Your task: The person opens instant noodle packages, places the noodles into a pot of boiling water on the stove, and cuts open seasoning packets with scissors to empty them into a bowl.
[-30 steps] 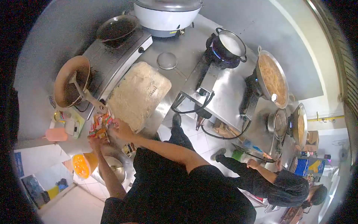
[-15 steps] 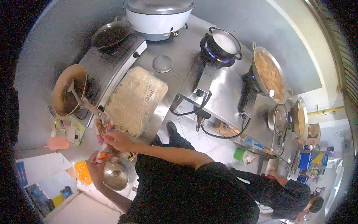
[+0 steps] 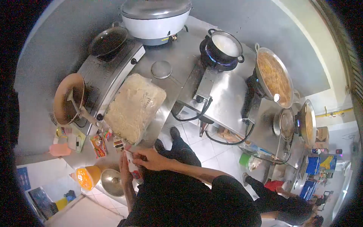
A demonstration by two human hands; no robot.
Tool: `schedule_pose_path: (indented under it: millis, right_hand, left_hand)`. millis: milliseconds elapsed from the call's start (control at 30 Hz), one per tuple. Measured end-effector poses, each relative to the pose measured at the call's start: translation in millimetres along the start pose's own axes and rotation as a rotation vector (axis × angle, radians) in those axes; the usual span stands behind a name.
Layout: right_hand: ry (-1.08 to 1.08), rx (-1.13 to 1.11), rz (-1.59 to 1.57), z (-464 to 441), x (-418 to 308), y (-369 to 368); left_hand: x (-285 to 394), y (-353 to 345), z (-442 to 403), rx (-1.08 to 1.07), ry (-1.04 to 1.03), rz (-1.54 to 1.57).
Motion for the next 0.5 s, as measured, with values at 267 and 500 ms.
schedule_pose_path:
  millis: [267, 500]
  right_hand:
    - [0.026, 0.110, 0.294, 25, 4, 24]
    - [-0.084, 1.219, -0.736, 61, 203, 198]
  left_hand:
    - [-13, -22, -16, -0.232, -0.218, -0.390]
    - [-27, -25, -20, -0.159, -0.101, 0.095]
Point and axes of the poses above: each hand's wrist, its own z-axis away from the middle knuckle, its own y-axis out of the back of the hand, x = y × z, the point moved 2 cm from there along -z, towards the middle knuckle, and after that the axes turned 14 degrees about -x, right-handed, at the moved point
